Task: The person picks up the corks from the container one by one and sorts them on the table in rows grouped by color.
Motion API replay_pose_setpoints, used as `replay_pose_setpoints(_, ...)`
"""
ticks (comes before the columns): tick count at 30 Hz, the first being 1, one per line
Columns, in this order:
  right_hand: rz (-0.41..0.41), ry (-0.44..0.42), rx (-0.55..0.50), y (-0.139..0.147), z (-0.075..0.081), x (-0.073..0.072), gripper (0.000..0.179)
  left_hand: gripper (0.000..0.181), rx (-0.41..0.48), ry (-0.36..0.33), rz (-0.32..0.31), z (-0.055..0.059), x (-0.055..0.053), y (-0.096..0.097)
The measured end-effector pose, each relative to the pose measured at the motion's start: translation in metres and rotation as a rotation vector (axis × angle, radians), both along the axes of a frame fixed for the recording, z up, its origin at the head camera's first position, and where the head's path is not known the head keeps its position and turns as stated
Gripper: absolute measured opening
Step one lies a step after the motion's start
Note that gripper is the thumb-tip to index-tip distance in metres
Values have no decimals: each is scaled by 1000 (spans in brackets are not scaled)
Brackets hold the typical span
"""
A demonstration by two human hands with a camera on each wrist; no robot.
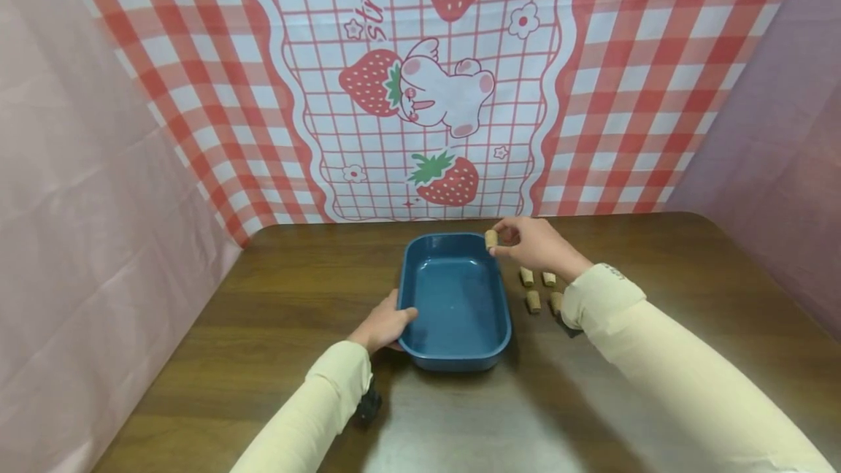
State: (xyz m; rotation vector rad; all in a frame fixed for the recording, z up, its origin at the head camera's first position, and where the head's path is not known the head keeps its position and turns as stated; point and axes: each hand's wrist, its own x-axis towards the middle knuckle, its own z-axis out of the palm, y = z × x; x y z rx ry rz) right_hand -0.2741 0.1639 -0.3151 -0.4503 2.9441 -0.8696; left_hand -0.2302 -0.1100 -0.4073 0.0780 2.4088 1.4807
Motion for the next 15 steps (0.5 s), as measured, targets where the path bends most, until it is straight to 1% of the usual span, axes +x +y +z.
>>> replay_pose_setpoints(5,14,29,12,25,-3,9,45,55,4,-2,1,-2,-1,-1)
replay_pose_setpoints(9,22,34,14,46,-8,17,46,54,8,-5,4,-2,-1,-1)
replay_pose_setpoints(15,-12,47,25,77,-19,27,45,54,8,-13,2,-2,-3,0)
